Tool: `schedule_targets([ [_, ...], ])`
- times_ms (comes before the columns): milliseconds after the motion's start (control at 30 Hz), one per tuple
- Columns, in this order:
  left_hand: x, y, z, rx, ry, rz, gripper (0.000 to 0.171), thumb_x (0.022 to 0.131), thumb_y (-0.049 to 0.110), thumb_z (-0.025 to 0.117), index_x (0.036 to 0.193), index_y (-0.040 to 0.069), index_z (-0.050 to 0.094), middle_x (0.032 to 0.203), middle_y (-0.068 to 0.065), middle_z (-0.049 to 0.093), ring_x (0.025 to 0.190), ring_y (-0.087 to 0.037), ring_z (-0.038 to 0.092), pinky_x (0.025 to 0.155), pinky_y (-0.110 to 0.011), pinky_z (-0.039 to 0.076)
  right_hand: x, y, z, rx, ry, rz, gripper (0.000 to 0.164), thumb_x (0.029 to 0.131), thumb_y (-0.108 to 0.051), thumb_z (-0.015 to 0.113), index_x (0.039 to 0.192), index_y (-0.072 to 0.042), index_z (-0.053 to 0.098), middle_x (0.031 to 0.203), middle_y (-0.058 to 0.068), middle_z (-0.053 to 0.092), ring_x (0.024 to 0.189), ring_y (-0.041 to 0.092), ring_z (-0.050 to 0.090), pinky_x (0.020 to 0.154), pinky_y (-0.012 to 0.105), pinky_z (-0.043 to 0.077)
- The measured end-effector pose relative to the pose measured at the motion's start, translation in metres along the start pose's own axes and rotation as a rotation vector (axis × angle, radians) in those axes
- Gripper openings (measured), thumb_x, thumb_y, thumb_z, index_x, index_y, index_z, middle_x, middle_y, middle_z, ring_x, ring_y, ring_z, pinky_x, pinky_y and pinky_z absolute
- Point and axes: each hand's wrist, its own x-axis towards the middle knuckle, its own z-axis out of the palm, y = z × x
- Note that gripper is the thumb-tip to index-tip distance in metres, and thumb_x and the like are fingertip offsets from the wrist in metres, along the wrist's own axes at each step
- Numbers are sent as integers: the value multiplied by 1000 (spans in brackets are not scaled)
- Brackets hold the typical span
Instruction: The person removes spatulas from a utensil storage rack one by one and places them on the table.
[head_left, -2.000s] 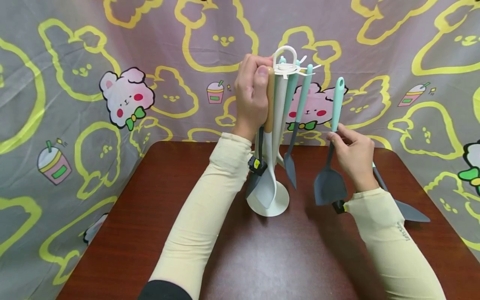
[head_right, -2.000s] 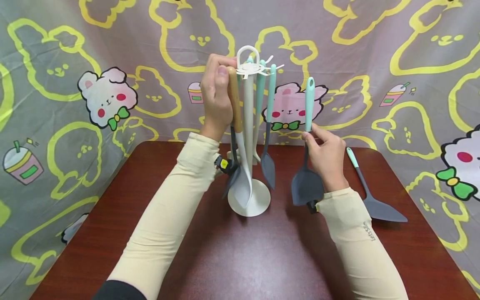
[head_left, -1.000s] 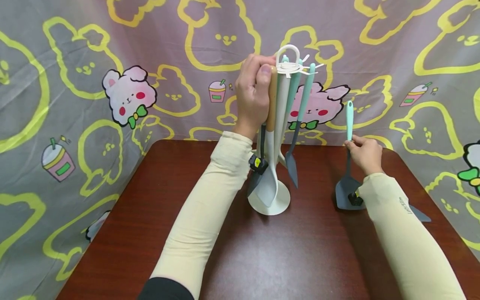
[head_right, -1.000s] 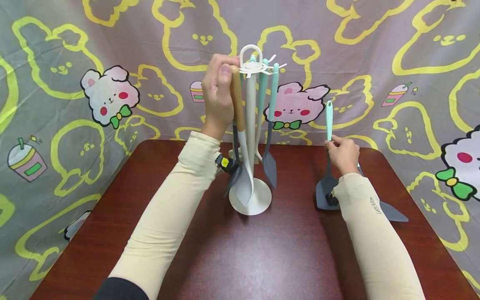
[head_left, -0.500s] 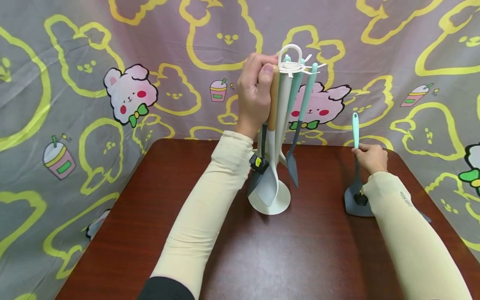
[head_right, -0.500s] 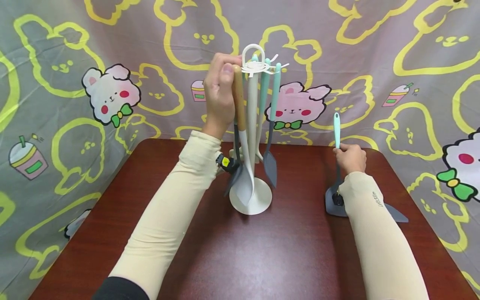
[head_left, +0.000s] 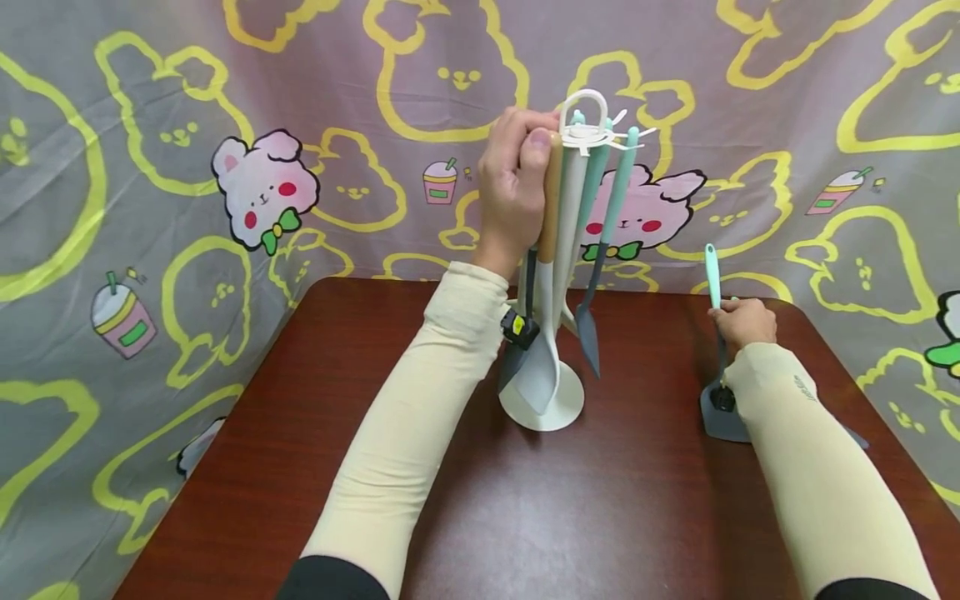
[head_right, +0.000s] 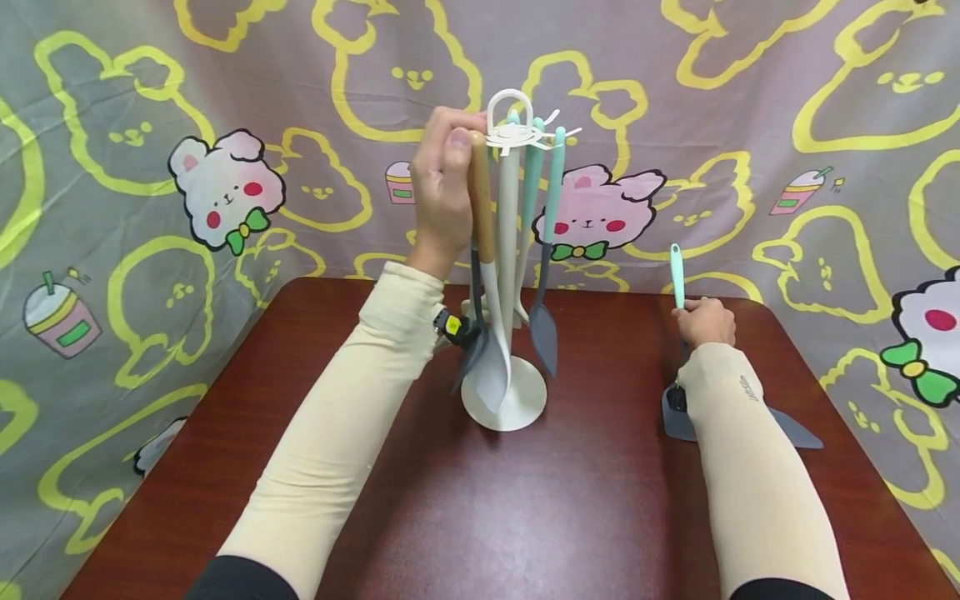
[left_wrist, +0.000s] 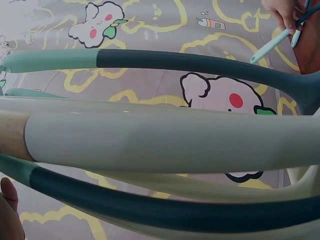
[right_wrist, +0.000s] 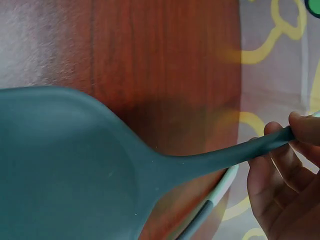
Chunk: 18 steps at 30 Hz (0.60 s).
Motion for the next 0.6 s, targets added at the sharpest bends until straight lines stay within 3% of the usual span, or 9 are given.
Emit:
schedule_targets([
  [100, 0, -1, -3, 1, 5, 5, 31, 95, 16, 41, 93, -5, 64, 94, -19, 64, 94, -28, 58, 88, -23, 43, 9, 5, 7, -40, -16, -13, 50, 97, -31, 54, 139, -3, 54, 132, 34, 55, 115, 51, 48, 93, 57, 45],
  [267, 1, 0, -9, 15, 17, 3, 32, 95, 17, 41, 93, -5, 65, 93, -19, 64, 92, -29, 58, 87, -24, 42, 15, 4, 18, -41, -46, -2, 50, 95, -29, 55, 137, -1, 55, 128, 33, 58, 105, 46, 51, 75, 46, 48],
  [600, 1, 2, -1, 2, 1, -6, 32, 95, 17, 41, 93, -5, 64, 92, -19, 64, 90, -28, 57, 86, -23, 42, 11, 16, 16, -126, -53, -20, 53, 88, -19, 54, 134, 6, 55, 123, 35, 59, 96, 45, 52, 72, 44, 46],
])
